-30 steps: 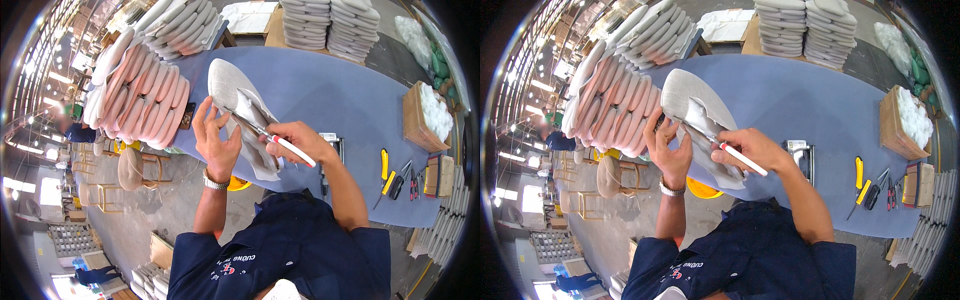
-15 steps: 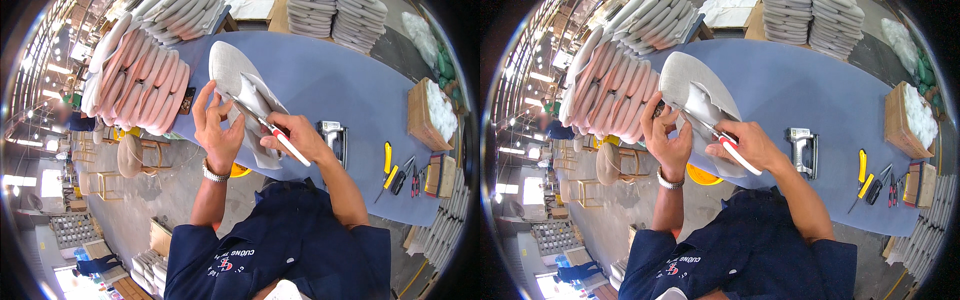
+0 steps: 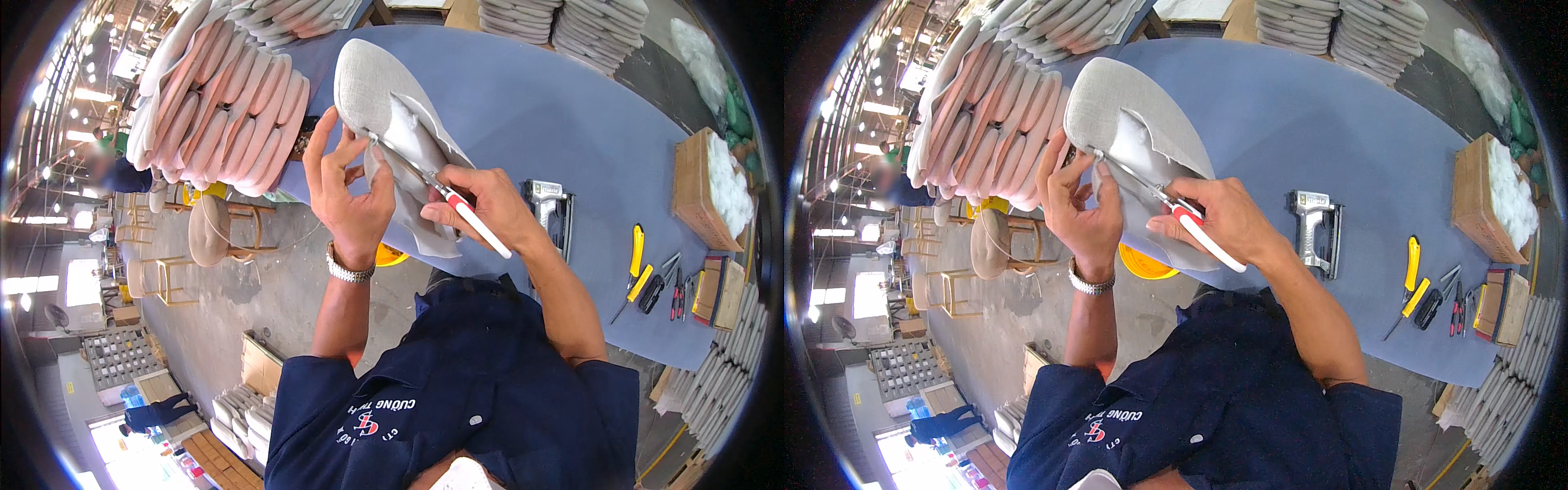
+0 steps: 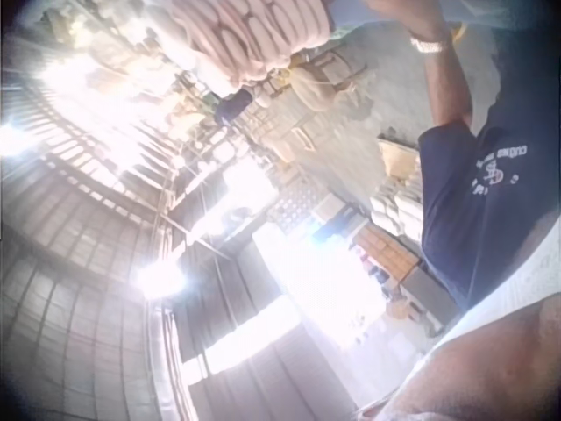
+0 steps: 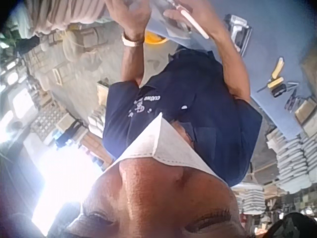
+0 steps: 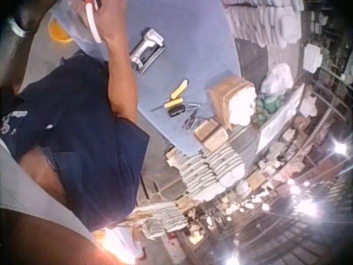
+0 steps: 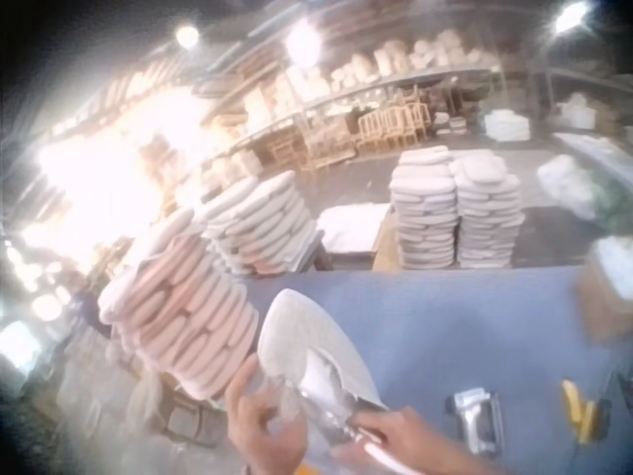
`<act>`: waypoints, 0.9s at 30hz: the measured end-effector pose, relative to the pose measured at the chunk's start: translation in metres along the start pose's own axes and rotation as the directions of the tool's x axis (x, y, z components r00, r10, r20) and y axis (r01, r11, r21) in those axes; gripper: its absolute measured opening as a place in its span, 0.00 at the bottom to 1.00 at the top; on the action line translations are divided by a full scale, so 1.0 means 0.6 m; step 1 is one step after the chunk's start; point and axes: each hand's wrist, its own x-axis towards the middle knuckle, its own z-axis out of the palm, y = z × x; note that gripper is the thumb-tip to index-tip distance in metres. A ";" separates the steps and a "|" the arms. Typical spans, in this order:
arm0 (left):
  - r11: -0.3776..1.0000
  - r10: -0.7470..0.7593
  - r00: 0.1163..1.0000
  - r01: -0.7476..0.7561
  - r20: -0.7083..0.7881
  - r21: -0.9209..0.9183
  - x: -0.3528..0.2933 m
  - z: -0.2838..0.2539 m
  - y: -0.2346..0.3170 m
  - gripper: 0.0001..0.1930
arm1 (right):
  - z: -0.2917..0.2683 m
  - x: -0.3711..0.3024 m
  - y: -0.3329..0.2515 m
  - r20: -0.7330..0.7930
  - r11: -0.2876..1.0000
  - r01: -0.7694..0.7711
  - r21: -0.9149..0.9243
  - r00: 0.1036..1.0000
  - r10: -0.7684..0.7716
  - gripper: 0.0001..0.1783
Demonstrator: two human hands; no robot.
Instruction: The person assembles a cushion by folding white fabric over a foam insert, using a staple gun to secure the fabric edges, and trimming excess material with scissors. The process is repeated for multiple cushions on a workbench in a workshop.
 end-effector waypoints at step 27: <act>0.941 -0.147 0.988 0.154 0.046 -0.301 -0.006 -0.022 -0.016 0.03 | -0.013 0.026 0.026 0.186 0.989 0.018 0.150 0.982 -0.046 0.37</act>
